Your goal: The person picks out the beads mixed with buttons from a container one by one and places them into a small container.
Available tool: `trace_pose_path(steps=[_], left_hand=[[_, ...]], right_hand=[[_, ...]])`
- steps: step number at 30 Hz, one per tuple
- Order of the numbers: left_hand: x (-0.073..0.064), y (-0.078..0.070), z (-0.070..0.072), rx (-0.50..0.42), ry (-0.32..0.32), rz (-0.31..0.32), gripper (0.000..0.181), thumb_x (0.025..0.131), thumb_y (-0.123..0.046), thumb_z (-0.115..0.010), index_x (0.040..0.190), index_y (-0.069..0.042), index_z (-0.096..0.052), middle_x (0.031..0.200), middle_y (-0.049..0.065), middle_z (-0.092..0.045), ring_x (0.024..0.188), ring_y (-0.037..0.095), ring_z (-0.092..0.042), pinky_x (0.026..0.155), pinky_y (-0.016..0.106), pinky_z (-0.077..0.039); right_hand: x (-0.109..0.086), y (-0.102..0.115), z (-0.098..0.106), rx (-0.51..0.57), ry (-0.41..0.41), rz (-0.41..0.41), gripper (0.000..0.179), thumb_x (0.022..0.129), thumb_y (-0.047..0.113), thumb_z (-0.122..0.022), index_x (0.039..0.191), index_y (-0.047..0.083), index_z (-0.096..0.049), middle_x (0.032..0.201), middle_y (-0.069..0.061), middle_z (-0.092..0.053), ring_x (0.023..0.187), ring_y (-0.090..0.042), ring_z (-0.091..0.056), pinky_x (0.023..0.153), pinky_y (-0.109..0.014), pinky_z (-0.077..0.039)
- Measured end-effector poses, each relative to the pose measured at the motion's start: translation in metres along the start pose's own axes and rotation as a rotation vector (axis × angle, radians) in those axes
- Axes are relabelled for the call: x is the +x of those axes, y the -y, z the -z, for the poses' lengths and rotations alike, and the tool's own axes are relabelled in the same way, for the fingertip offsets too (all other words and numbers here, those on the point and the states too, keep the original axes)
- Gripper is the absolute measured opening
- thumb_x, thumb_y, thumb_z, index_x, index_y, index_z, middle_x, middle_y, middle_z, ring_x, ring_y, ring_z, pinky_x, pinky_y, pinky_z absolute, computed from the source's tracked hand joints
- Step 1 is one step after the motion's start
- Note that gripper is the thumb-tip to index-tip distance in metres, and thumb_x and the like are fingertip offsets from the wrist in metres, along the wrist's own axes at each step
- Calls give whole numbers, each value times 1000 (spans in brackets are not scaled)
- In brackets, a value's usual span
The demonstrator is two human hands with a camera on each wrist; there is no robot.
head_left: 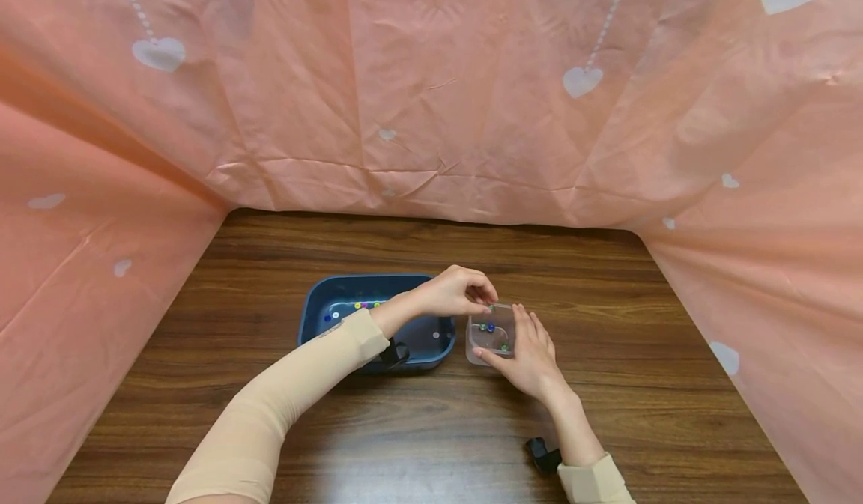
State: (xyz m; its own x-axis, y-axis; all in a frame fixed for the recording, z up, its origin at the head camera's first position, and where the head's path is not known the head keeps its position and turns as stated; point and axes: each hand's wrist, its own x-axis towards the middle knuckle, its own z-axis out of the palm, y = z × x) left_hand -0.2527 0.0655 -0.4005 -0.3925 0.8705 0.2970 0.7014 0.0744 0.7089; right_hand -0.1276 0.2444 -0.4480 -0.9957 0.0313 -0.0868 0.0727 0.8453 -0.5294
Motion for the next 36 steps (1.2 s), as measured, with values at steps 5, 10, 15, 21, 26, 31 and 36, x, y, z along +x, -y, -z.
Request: trace_pose_path(steps=[5,10,15,21,26,31,36], left_hand=[[2,1,-1,4,5,5,19,87,-2,-72,105,6,-69,101,11,-69,88,15,-67,78,14,-53],[3,2,-1,7,10,7,19,88,-3,-71,105,5,-69,102,11,-68,88,13,-67,78,14,-53],[3,0,-1,4,9,10,18,88,-2,-71,105,5,-69,102,12,-68,88,14,-67,78,14,-53],[4,-2,0,12,3,7,18,88,-2,-71,104,5,-69,101,12,-69,88,15,-67,78,14,-53],[4,-2,0,12,5,12,18,88,-4,-72,104,4,-70,102,11,-69,89,14,-67,78,13,-53],[3,-3,0,9,1,10,18,88,-4,-72,104,3,-70,102,11,-69,89,15,-67,78,14,-53],[3,-4,1,5,-5,5,16,88,-4,-72,103,1,-70,102,10,-69,88,13,-67,78,14,-53]], right_hand=[[0,1,0,5,0,0,111,84,62,-67,155,-2,-10,161,-22,-10,147,-42,-5,113,-68,-10],[0,1,0,5,1,1,111,84,62,-66,155,-1,-10,161,-22,-10,147,-42,-5,112,-69,-9],[0,1,0,-4,6,-6,111,84,62,-66,155,-1,-9,161,-22,-10,147,-42,-5,113,-68,-9],[0,1,-1,-14,1,-5,111,84,61,-67,155,-2,-10,161,-22,-11,147,-41,-5,113,-68,-10],[0,1,0,-17,-3,1,111,84,62,-66,155,-2,-10,161,-22,-11,146,-42,-6,113,-68,-11],[0,1,0,-15,-2,0,111,84,62,-66,155,-2,-10,160,-22,-12,146,-42,-6,113,-68,-11],[0,2,0,-16,0,-3,110,84,62,-66,155,-2,-10,161,-22,-11,146,-42,-6,113,-67,-11]])
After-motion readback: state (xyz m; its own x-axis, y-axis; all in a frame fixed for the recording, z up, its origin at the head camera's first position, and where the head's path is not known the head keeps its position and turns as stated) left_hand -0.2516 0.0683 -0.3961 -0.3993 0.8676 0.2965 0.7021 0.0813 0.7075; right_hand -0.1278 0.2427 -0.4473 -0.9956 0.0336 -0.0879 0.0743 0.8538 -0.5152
